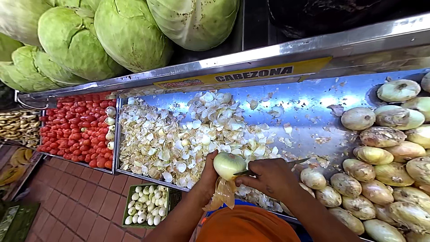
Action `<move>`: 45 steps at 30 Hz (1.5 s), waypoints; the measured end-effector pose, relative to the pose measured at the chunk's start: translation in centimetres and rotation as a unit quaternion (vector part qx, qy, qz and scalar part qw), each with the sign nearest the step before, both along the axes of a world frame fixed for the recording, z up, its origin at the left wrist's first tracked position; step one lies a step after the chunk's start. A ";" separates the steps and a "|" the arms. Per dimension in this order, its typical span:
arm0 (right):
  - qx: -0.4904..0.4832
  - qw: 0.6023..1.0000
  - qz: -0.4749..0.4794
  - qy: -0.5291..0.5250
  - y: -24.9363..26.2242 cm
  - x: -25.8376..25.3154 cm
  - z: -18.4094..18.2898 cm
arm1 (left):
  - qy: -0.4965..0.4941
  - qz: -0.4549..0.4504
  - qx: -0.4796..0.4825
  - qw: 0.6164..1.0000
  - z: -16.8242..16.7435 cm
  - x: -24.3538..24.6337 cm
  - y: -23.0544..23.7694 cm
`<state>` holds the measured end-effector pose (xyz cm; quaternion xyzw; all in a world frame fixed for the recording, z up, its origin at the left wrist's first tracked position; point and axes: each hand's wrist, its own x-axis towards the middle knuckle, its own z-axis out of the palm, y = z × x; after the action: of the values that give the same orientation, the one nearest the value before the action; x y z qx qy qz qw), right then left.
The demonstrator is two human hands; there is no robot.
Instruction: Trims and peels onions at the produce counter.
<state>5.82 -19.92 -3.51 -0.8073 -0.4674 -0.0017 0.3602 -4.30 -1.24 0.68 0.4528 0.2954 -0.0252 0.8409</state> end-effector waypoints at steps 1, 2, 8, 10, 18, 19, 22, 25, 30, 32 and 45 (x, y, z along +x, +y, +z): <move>-0.004 1.000 0.007 -0.008 0.0 -0.3 -0.1 | 0.002 0.006 -0.001 1.000 -0.1 0.0 0.0; -0.009 1.000 0.019 -0.021 0.0 -0.6 -0.1 | 0.004 0.015 -0.007 1.000 -0.1 0.0 0.0; -0.086 0.981 0.170 0.036 -1.0 -1.4 1.0 | -0.001 0.032 0.010 0.999 0.1 0.2 0.0; -0.037 0.988 0.117 0.093 -1.5 -0.7 1.7 | -0.008 0.028 -0.001 1.000 0.4 0.2 0.0; -0.003 0.997 -0.021 0.071 0.0 0.8 1.7 | -0.017 0.013 0.015 1.000 0.3 0.1 -0.2; 0.004 0.997 -0.025 0.070 0.1 0.7 1.4 | -0.013 0.015 0.018 1.000 0.5 0.2 -0.3; 0.032 0.998 -0.031 0.046 0.4 0.0 0.2 | -0.012 0.025 0.013 1.000 0.6 0.1 -0.2; 0.032 0.999 -0.010 0.004 0.5 -0.9 -0.5 | -0.010 0.041 0.036 0.998 0.2 0.1 0.0; -0.032 0.997 0.048 -0.054 0.6 -3.5 -0.7 | -0.040 0.033 -0.033 0.998 -1.8 0.1 0.5; -0.058 0.996 0.056 -0.047 0.4 -3.9 -0.8 | -0.052 0.029 -0.071 0.996 -2.0 0.1 0.6; -0.008 0.996 -0.072 0.051 -0.2 -0.7 2.3 | -0.031 0.062 -0.043 0.997 -0.3 0.5 -0.7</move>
<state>5.15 -20.12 -1.25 -0.8409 -0.3891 0.0174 0.3758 -3.85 -1.89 0.35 0.3976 0.2951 0.0285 0.8683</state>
